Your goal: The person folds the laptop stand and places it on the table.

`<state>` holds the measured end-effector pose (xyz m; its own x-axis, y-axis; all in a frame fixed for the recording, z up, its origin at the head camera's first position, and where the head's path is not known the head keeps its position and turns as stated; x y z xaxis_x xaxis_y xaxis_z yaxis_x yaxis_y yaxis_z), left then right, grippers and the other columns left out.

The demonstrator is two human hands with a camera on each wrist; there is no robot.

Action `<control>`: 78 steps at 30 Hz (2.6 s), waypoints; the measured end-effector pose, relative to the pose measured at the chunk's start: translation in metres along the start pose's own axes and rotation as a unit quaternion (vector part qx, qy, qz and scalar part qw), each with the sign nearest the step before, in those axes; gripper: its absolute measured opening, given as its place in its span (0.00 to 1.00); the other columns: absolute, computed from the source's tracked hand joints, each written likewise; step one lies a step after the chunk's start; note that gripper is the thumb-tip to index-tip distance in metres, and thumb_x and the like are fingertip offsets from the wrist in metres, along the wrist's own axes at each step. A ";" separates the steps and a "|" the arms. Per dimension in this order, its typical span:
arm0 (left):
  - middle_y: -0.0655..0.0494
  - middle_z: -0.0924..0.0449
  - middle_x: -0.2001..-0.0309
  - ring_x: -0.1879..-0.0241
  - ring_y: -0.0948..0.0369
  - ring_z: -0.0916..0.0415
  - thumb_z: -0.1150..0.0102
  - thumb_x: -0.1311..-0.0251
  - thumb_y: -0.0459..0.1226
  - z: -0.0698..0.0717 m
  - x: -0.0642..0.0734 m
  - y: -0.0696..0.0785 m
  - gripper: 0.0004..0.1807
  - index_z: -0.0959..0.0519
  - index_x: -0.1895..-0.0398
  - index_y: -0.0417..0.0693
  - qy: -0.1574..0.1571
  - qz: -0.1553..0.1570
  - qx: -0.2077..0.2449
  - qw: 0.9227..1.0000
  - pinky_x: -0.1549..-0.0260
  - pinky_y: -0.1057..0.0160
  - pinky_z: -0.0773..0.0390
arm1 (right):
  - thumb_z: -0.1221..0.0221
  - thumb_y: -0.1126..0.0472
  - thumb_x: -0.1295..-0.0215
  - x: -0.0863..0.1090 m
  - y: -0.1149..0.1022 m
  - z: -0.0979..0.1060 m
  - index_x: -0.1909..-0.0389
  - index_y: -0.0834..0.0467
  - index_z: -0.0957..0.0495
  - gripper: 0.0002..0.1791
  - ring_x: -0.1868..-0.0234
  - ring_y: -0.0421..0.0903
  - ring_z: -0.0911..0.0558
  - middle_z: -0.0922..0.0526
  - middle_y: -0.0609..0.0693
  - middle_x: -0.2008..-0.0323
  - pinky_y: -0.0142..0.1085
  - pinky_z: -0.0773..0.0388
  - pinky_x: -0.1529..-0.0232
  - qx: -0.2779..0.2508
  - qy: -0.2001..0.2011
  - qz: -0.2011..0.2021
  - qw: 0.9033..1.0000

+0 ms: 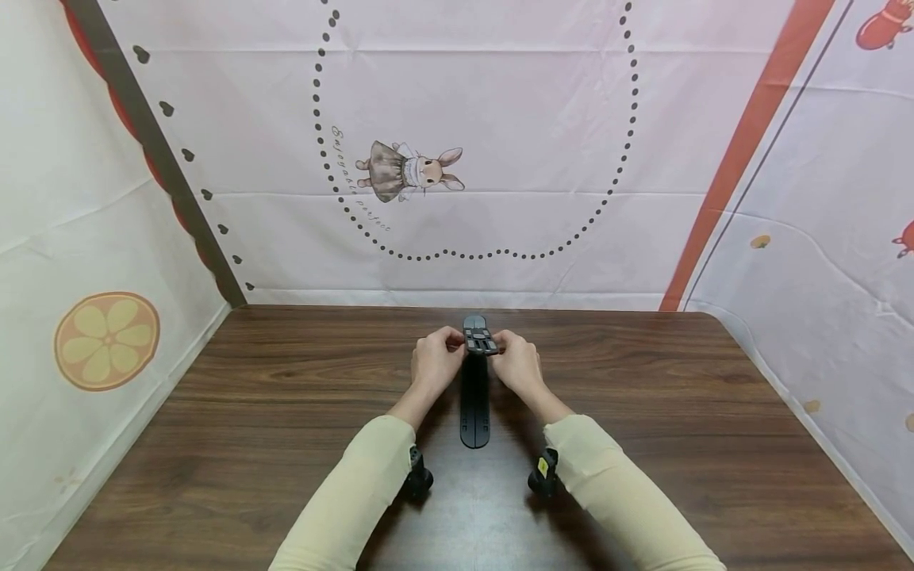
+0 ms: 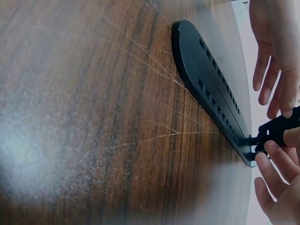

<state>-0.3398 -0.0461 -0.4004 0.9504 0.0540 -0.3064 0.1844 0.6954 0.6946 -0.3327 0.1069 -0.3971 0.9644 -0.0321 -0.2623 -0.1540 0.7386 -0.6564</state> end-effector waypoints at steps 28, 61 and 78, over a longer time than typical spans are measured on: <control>0.62 0.16 0.66 0.67 0.64 0.20 0.39 0.45 0.38 0.001 -0.004 0.004 0.08 0.18 0.62 0.57 -0.019 -0.008 0.011 1.000 0.66 0.61 0.23 | 0.39 0.62 0.45 -0.003 -0.003 0.008 0.55 0.53 0.21 0.15 0.59 0.46 0.17 0.15 0.47 0.62 0.44 0.24 0.59 0.010 -0.008 0.033 0.999; 0.60 0.16 0.65 0.64 0.62 0.20 0.36 0.49 0.33 -0.005 0.003 -0.006 0.08 0.17 0.65 0.54 -0.082 -0.023 -0.026 0.996 0.63 0.61 0.23 | 0.38 0.61 0.43 0.009 0.000 -0.002 0.55 0.51 0.22 0.14 0.59 0.45 0.16 0.16 0.47 0.58 0.40 0.21 0.65 0.081 -0.062 0.122 0.987; 0.60 0.16 0.64 0.65 0.63 0.21 0.34 0.51 0.33 -0.010 0.006 -0.008 0.09 0.18 0.65 0.53 -0.110 -0.046 -0.066 0.991 0.65 0.61 0.23 | 0.36 0.62 0.46 0.016 -0.007 -0.006 0.57 0.54 0.22 0.14 0.66 0.46 0.17 0.15 0.49 0.61 0.39 0.24 0.73 0.161 -0.040 0.231 0.959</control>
<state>-0.3385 -0.0440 -0.4139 0.9654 -0.1609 -0.2051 0.2518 0.7788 0.5744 -0.3170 0.0971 -0.4010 0.8252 0.3901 -0.4085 -0.5060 0.8320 -0.2275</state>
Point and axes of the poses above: each hand's wrist, its own x-axis away from the middle knuckle, its own z-axis out of the back of the hand, y = z × x, the point moved 7 cm from there along -x, towards the middle knuckle
